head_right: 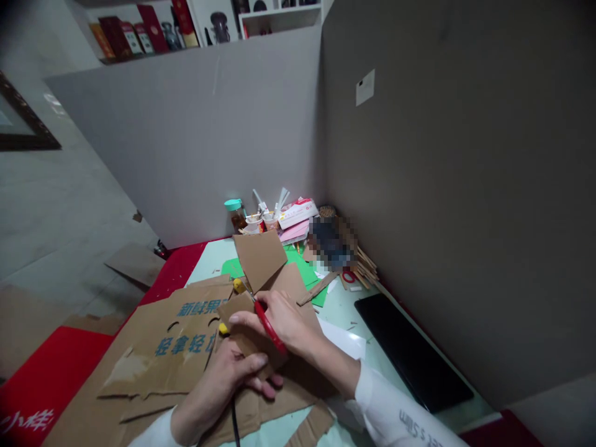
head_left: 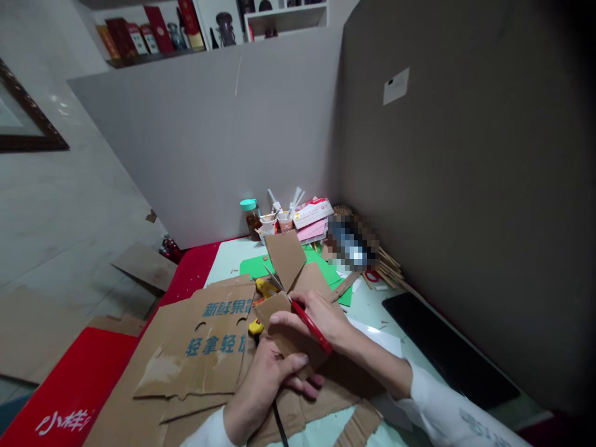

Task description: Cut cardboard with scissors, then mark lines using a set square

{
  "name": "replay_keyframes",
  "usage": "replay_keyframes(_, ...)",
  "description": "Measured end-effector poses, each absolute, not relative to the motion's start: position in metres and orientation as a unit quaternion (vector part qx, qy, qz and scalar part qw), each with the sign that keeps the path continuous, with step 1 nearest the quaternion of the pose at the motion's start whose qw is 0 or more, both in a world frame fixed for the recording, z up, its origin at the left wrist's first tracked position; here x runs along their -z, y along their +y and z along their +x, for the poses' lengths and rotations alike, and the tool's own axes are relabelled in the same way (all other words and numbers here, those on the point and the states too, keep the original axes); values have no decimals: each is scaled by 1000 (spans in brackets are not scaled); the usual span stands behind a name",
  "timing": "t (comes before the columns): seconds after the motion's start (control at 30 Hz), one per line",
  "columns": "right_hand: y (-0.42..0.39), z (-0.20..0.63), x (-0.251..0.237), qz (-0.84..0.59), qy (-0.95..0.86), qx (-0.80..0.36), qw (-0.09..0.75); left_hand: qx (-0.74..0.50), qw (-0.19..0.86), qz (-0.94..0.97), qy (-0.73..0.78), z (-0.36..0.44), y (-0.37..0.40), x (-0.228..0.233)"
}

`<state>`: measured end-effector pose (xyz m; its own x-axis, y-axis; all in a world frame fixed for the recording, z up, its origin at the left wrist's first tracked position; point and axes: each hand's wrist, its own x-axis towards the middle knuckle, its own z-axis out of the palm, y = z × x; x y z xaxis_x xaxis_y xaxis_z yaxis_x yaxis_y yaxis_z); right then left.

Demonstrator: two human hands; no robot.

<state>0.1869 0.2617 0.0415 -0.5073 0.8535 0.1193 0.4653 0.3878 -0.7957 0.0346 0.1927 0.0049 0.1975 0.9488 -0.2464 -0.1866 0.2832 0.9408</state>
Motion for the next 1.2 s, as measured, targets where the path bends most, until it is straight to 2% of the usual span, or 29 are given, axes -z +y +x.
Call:
replay_keyframes(0.1, 267, 195, -47, -426, -780, -370, 271, -452, 635, 393, 488, 37, 189, -12)
replay_keyframes(0.23, 269, 201, -42, -424, -774, -391, 262, -520, 595, 328, 519, 1, 187, -34)
replay_keyframes(0.43, 268, 195, -36, -436, -755, -388, 298, -615, 472, 300, 556, -61, 211, -75)
replay_keyframes(0.57, 269, 194, -35, -468, -694, -364, 409, -543, 485, 385, 567, -53, 252, -81)
replay_keyframes(0.77, 284, 214, -39, -467, -590, -376, 541, -399, 532, 475, 577, -6, 324, -56)
replay_keyframes(1.03, 296, 229, -41, -460, -568, -345, 589, -327, 526, 561, 550, 50, 388, -52)
replay_keyframes(1.2, 296, 231, -43, -469, -575, -300, 600, -314, 421, 594, 610, 29, 410, -55)
